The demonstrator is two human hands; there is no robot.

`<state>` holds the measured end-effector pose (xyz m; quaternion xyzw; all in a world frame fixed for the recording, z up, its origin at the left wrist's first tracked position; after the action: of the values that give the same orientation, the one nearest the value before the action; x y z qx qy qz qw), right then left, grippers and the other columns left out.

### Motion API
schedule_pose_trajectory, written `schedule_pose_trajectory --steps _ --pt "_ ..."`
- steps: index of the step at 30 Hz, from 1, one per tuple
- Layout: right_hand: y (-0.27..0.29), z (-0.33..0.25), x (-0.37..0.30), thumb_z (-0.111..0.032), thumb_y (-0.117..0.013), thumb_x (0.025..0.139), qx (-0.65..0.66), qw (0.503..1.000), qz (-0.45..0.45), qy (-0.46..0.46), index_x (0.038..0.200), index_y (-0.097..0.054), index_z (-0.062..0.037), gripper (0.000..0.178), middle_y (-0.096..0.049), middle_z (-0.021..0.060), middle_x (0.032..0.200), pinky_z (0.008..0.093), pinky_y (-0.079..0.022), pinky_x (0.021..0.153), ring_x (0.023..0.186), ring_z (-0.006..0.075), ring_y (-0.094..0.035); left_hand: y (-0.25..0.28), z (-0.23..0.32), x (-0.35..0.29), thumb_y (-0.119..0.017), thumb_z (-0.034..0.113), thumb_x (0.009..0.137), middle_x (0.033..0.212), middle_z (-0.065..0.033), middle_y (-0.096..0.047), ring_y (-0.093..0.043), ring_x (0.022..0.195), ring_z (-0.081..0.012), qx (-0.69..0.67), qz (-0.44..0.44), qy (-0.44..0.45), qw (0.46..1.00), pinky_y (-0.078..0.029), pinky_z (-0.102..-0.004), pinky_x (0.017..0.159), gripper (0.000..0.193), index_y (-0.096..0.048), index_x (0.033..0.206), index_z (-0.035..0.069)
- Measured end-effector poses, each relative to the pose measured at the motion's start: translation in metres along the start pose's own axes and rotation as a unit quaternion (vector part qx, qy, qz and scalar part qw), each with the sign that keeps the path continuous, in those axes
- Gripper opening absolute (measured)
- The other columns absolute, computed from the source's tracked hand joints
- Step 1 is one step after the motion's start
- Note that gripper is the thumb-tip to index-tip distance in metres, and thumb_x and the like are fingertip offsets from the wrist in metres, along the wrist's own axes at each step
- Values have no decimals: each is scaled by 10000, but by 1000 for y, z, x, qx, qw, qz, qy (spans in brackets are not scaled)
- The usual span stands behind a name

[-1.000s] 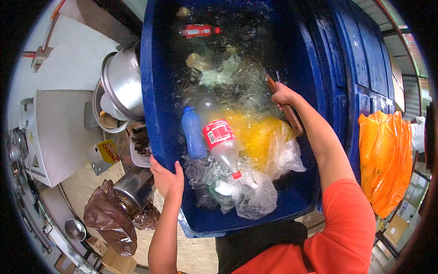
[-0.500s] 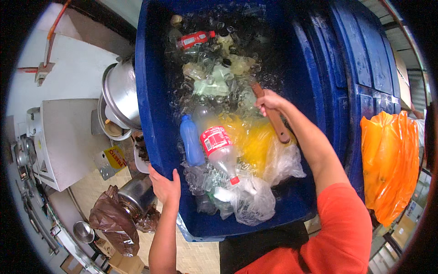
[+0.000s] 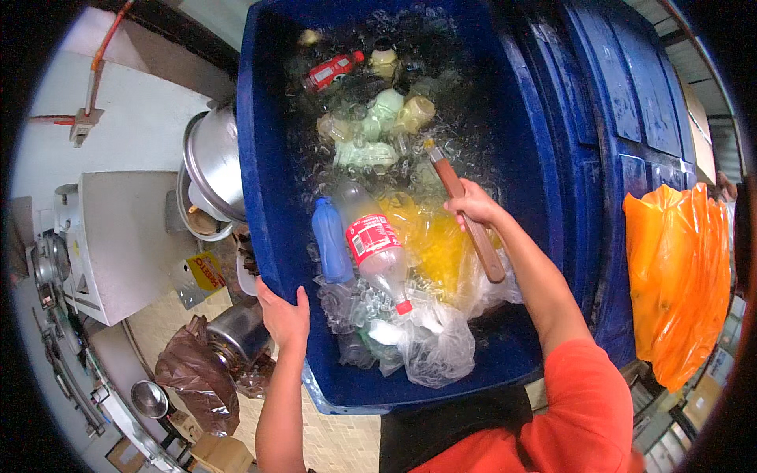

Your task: The person uses a strainer to scoop various items from a blue bin filled with water and floating debris. They transfer the retrieved items, including plastic bottles and food waste, into an orange plastic bag placed on top of the bin.

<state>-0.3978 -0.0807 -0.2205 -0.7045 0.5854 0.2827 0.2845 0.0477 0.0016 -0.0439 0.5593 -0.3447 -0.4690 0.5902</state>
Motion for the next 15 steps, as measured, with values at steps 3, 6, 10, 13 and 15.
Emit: schedule_pose_trajectory --steps 3,6,10,13,15 --pt "-11 5 -20 -40 -722 841 30 999 -18 25 1210 -414 -49 481 -555 58 754 364 -524 398 479 157 -577 1 1 0 -765 327 847 1370 -323 -499 -568 1169 -492 14 12 -4 1000 -484 -526 986 927 -223 1511 -26" --pt "-15 6 -25 -46 -720 850 20 999 -7 26 1247 -391 -63 516 -558 68 756 368 -516 391 470 168 -580 -3 -2 -1 -765 335 848 1389 -318 -488 -553 1203 -486 8 -9 20 1000 -473 -525 1011 926 -231 1513 -24" --pt "-10 -2 -18 -64 -720 853 -36 999 15 32 1211 -415 -27 471 -577 83 778 363 -513 399 485 181 -608 20 20 -5 -768 326 845 1432 -298 -448 -458 1332 -469 61 57 -51 995 -403 -546 1097 897 -272 1517 1" --pt "-2 -6 -15 -84 -721 854 -74 995 47 50 1162 -447 0 420 -591 93 793 360 -516 413 494 189 -627 35 84 0 -791 293 811 1484 -278 -403 -371 1401 -472 80 112 -264 955 -337 -559 1151 853 -357 1497 31" --pt "0 0 -15 -106 -731 848 -93 993 56 35 1113 -474 10 387 -595 96 799 362 -524 431 497 192 -636 36 128 16 -809 228 776 1470 -251 -436 -380 1403 -462 -47 104 -368 923 -325 -559 1164 755 -475 1431 54"
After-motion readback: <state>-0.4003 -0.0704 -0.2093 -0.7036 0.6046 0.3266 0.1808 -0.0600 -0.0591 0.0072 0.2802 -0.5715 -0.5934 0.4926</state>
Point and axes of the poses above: each hand's wrist, its own x-axis towards the middle knuckle, its own y-axis out of the back of the hand, z = x × y, the point moved 9 cm from there along x, towards the middle knuckle
